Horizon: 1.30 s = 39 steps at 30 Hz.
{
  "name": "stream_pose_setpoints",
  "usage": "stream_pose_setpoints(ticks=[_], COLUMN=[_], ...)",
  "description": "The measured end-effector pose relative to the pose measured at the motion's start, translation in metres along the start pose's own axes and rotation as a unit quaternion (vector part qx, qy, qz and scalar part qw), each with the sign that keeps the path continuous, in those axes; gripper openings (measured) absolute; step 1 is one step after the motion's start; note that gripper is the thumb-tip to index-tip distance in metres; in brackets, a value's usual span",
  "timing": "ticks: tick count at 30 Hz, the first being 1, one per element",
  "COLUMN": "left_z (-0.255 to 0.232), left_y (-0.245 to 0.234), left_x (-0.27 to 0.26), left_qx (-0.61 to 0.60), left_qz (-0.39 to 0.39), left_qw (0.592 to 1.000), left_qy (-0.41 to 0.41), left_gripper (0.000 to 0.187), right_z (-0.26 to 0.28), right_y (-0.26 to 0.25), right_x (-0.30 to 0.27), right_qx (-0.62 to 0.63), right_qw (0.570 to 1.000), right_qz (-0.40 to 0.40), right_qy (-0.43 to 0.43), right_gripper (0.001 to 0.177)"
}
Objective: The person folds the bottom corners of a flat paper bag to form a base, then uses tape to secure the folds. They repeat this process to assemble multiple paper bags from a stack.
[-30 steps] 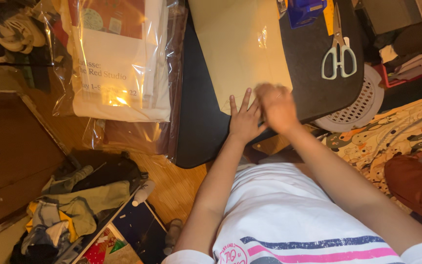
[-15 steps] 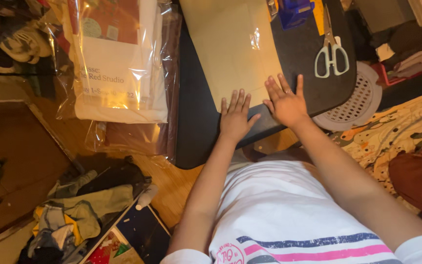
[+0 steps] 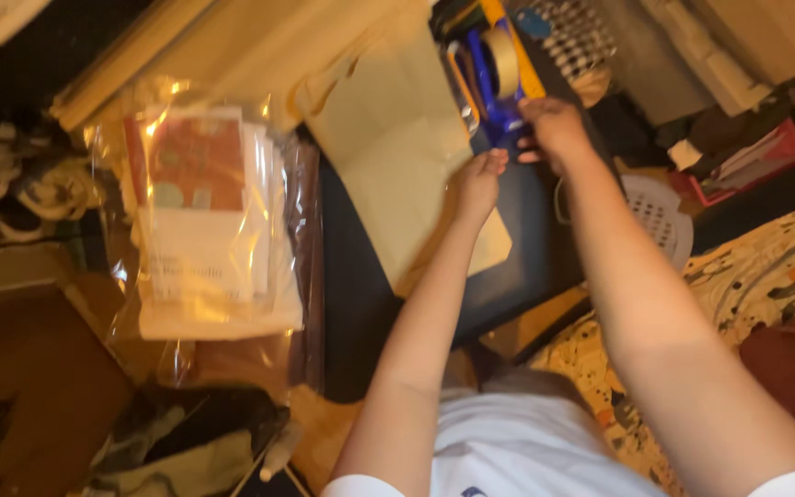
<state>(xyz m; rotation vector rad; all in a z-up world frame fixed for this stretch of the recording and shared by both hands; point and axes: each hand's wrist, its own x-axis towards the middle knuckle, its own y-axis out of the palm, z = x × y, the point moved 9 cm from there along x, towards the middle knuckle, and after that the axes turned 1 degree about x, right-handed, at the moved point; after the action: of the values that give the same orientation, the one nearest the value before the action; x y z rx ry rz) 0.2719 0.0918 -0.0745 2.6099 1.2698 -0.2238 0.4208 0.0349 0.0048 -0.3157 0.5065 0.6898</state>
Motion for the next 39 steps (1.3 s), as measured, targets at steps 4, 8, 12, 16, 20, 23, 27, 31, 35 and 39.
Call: stream_pose_setpoints(ticks=[4, 8, 12, 16, 20, 23, 27, 31, 35, 39], left_z=[0.039, 0.019, -0.045, -0.102, -0.131, -0.154, -0.099, -0.012, -0.005, 0.011], left_y=[0.019, 0.018, 0.019, 0.010, -0.003, -0.039, -0.106, -0.133, -0.139, -0.148], left_x=[0.042, 0.045, 0.016, -0.004, -0.014, -0.054, -0.096, -0.154, -0.175, -0.173], left_qx=[-0.082, 0.011, 0.195, 0.263, 0.459, 0.452, 0.460, 0.395, 0.462, 0.429], left_qz=[0.016, -0.060, -0.036, -0.065, -0.044, -0.167, -0.088, 0.069, 0.040, 0.029], left_qw=[0.993, 0.993, 0.977, 0.960, 0.887, 0.841, 0.863, 0.916, 0.879, 0.899], left_qy=[-0.085, -0.101, -0.076, -0.069, 0.015, 0.245, 0.187, 0.018, 0.113, 0.087], left_gripper=[0.068, 0.075, 0.060, 0.030, 0.030, 0.028, 0.014, 0.008, 0.012, 0.017], right_z=[-0.004, 0.004, -0.060, -0.092, -0.103, -0.103, -0.094, -0.119, -0.137, -0.139], right_y=[0.005, -0.016, -0.033, 0.000, 0.009, 0.007, 0.045, 0.099, 0.120, 0.124], right_x=[0.015, -0.007, -0.044, -0.038, -0.042, -0.067, -0.108, -0.141, -0.154, -0.158], right_qx=[0.014, -0.035, 0.035, 0.203, 0.134, 0.045, 0.026, -0.123, -0.353, -0.464], right_qw=[0.999, 0.982, 0.994, 0.979, 0.990, 0.997, 0.970, 0.922, 0.841, 0.778], right_qz=[-0.021, -0.107, -0.083, -0.020, 0.000, 0.064, 0.239, 0.365, 0.385, 0.360], right_qy=[0.034, -0.152, -0.056, 0.020, 0.032, 0.007, -0.029, -0.031, -0.144, -0.226], right_gripper=[0.022, 0.016, 0.010, 0.006, 0.009, 0.007, 0.009, 0.015, 0.019, 0.020])
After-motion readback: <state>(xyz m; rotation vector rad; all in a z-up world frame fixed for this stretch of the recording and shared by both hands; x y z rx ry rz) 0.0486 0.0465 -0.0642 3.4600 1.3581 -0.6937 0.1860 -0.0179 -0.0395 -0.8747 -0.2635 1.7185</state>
